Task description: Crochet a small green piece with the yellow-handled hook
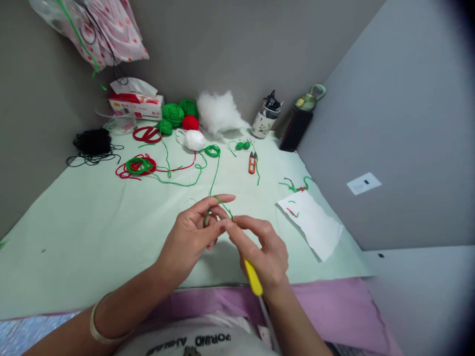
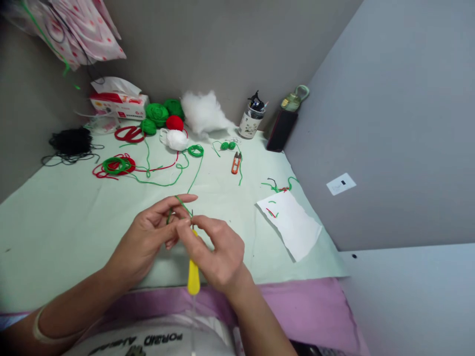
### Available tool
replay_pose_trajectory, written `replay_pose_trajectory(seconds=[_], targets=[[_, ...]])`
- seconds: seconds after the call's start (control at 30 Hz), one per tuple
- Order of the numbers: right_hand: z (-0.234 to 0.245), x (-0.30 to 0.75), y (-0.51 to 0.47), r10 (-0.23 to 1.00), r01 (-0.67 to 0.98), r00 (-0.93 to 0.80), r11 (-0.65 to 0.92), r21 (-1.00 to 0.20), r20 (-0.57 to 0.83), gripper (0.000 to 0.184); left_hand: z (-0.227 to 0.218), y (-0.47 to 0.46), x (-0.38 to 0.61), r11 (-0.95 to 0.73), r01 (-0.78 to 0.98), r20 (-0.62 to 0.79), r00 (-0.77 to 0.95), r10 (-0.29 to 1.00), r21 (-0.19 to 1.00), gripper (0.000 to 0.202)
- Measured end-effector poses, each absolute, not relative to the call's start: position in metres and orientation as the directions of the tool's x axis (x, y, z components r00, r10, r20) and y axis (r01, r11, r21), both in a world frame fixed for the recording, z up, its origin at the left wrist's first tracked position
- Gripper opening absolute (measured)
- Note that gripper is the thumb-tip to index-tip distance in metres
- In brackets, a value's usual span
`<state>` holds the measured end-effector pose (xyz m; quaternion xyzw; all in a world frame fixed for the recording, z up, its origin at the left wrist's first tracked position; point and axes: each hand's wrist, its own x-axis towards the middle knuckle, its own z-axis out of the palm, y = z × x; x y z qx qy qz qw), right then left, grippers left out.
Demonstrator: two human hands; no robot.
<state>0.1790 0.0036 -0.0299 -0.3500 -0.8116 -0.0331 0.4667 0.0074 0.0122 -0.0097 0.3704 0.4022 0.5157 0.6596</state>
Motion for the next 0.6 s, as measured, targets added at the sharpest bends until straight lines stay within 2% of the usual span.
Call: replay_pose_trajectory(seconds=[0.1,0.2,0.27,0.33,0.43,0.6], targets=[[-0.0299,0.1756,0.0029,0.531,0.589,-0.29,0.755,-0.289,0.796,0.048,-0.0085,0.0149,0.0069,0.372,-0.507,-0.242,0.304,0.921,0.778,0.042],[-0.0268,0.1767,0.0031,0.635,0.459,-0.147,0.723,-0.517,0.758,0.036,-0.0079,0.0179,0.0042,0.461,-0.543,-0.277,0.388,0.879,0.702,0.038],[-0.0237,0.1782,0.0048,0.729,0.283,-0.022,0.661,-0.695,0.684,0.025,-0.0067,0.0185,0.0031,0.439,-0.541,-0.267,0.368,0.891,0.717,0.032],[-0.0214,0.1785,0.0077,0.805,0.094,0.035,0.587,-0.804,0.592,0.02,-0.005,0.0176,0.0037,0.405,-0.519,-0.249,0.345,0.905,0.753,0.03],[-0.0216,0.1759,0.0118,0.84,0.02,0.018,0.543,-0.84,0.543,0.018,-0.0041,0.0153,0.0068,0.365,-0.482,-0.218,0.333,0.917,0.796,0.029],[-0.0292,0.1723,0.0079,0.764,0.214,-0.009,0.632,-0.745,0.645,0.027,-0.0069,0.0138,0.0097,0.292,-0.437,-0.184,0.271,0.945,0.851,0.028]])
